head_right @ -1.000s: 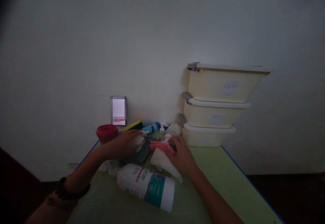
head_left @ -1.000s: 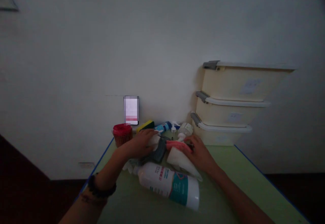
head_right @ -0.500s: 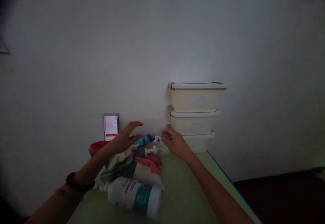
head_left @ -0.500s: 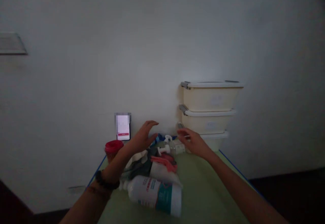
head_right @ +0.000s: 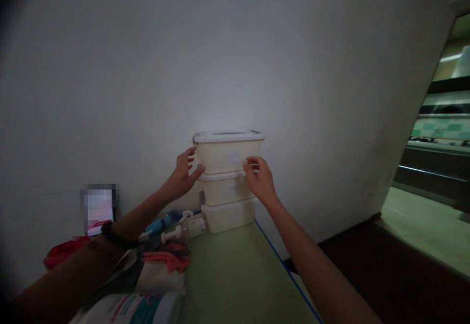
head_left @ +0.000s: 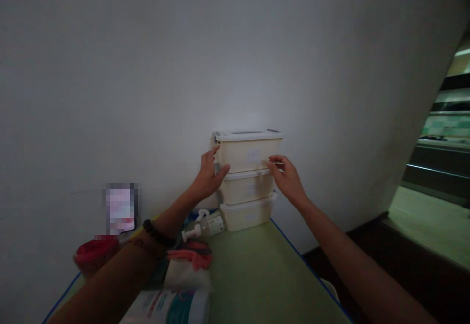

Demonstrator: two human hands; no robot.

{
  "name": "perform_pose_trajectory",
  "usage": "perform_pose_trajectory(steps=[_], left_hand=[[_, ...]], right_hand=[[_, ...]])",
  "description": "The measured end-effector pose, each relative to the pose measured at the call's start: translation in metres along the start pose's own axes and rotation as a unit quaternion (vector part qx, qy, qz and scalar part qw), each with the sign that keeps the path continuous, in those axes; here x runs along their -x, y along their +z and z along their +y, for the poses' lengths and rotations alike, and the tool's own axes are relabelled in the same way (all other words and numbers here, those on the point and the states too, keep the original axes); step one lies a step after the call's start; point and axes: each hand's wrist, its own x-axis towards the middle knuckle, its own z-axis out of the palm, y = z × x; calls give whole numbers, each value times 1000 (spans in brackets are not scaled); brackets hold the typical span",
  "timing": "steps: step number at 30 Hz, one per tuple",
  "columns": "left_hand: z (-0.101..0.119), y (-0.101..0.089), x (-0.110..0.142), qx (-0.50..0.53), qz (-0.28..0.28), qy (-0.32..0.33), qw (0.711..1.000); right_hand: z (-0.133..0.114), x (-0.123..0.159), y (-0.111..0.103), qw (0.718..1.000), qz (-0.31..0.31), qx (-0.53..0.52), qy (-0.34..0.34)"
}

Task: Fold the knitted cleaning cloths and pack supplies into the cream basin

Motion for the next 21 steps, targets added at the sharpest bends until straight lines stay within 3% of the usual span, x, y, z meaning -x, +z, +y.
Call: perform_pose_trajectory(steps=[5, 9, 12, 16, 21], left_hand=[[3, 11, -24, 138, 91, -163, 973], [-3, 12, -43, 180, 73, -240, 951], [-7, 13, -49, 208, 53, -279, 936], [0, 16, -50, 242, 37, -271, 931], [18, 1, -48, 290, 46, -205, 934]], right_hand=[[18, -34, -19, 997, 59, -12, 51], [32, -61, -21, 992, 53, -38, 109], [35, -76, -15, 990, 28, -70, 115], [24, -86, -2, 988, -34, -131, 78], [-20, -87, 14, 979, -68, -194, 0]])
